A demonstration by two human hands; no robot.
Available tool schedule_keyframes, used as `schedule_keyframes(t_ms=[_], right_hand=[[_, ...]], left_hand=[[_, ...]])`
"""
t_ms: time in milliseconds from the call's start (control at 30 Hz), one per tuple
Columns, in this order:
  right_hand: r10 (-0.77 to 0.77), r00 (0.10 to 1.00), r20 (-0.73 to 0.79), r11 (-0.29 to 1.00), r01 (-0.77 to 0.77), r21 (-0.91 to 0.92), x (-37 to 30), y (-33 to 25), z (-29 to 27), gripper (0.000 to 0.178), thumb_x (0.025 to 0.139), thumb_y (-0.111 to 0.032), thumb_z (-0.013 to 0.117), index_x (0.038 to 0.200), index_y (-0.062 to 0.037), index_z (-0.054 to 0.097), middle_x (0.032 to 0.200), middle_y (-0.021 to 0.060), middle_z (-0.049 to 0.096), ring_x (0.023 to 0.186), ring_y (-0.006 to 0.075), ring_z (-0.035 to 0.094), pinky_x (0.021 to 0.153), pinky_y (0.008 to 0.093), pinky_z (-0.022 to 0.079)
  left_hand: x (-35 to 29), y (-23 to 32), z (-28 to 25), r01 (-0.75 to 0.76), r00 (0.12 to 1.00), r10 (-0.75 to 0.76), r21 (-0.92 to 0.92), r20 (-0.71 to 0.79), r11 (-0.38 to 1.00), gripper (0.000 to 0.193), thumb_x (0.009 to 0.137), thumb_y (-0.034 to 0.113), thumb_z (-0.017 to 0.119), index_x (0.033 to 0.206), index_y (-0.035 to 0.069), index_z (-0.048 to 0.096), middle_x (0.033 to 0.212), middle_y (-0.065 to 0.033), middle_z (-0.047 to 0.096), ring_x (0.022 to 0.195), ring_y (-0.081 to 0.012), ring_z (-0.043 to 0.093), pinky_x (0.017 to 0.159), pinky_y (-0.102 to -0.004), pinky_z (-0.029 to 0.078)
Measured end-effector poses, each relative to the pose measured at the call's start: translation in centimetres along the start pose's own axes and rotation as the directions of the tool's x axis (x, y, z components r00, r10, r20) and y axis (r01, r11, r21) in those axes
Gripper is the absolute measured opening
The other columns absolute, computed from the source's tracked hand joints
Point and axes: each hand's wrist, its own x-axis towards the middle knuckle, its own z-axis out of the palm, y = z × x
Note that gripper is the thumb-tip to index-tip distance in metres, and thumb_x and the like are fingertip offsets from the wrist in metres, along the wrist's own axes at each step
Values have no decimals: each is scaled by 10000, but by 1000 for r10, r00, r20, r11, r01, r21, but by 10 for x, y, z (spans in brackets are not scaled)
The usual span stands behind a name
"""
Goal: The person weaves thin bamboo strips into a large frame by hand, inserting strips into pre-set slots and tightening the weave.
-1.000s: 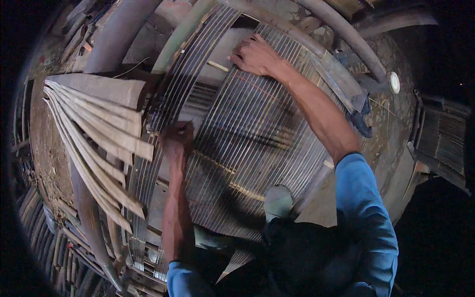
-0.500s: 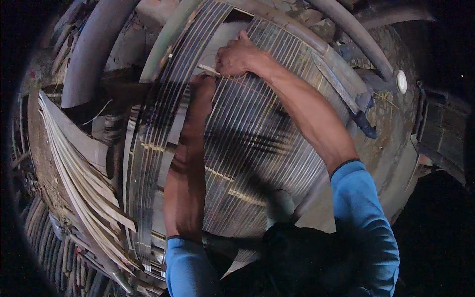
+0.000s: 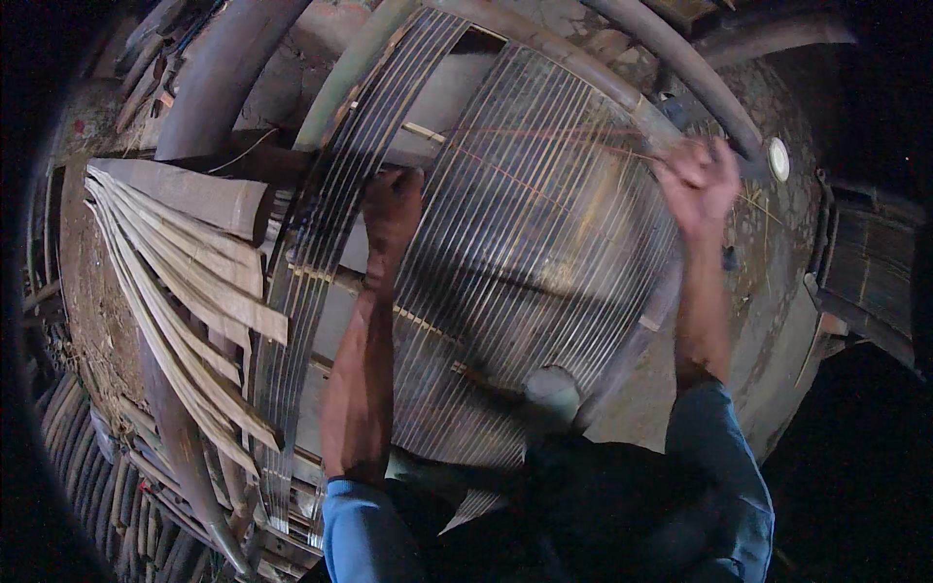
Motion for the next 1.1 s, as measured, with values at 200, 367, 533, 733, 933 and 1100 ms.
schedule_keyframes(t_ms=[200,367,533,733,933,1100], right_hand=[[-658,642,-394,748,493,-445,-120,-97,42,578,947,-333,596,1354,50,453,946,133,587,861,197,525,925,373,419],[-897,438,52,-265,-440,-858,-227,-240,-85,630,875,-234,742,1402,4,494,1106,168,656,1045,283,600,1032,407,430],[-697,674,244,-641,-433,-633,-84,-25,44,497,868,-186,760,1295,8,594,1158,124,672,1034,242,636,947,377,481],[-223,895,386,-460,252,-851,58,169,53,541,802,-380,786,1156,-5,624,1171,208,572,1127,379,537,1002,450,435],[-103,979,175,-210,150,-966,54,208,39,346,891,-279,713,741,17,613,1070,166,561,1025,318,533,914,419,444],[-97,994,-41,523,15,-852,67,203,58,384,1008,-283,565,728,-23,606,803,51,556,815,220,557,869,329,445]], left_hand=[[5,-12,15,109,994,-107,56,-37,992,467,928,388,553,1071,-31,702,1097,-268,678,1051,-412,642,925,-434,485],[61,-48,53,75,995,-53,-263,87,962,408,968,348,539,1243,70,654,1249,-151,644,1118,-292,616,976,-389,473],[30,-21,47,289,950,-134,-630,283,720,551,940,277,515,1442,53,504,1371,-110,566,1231,-221,517,1080,-360,351],[13,17,26,512,854,-228,-674,469,533,478,946,365,563,1328,80,604,1280,-85,627,1154,-215,598,1006,-380,467],[20,-7,28,623,772,-312,-567,553,538,451,954,349,545,1227,1,632,1179,-101,648,1032,-196,601,940,-326,460],[11,3,26,572,802,-353,-450,481,686,488,969,371,529,1233,-30,619,1247,-137,628,1144,-244,558,1026,-354,404]])
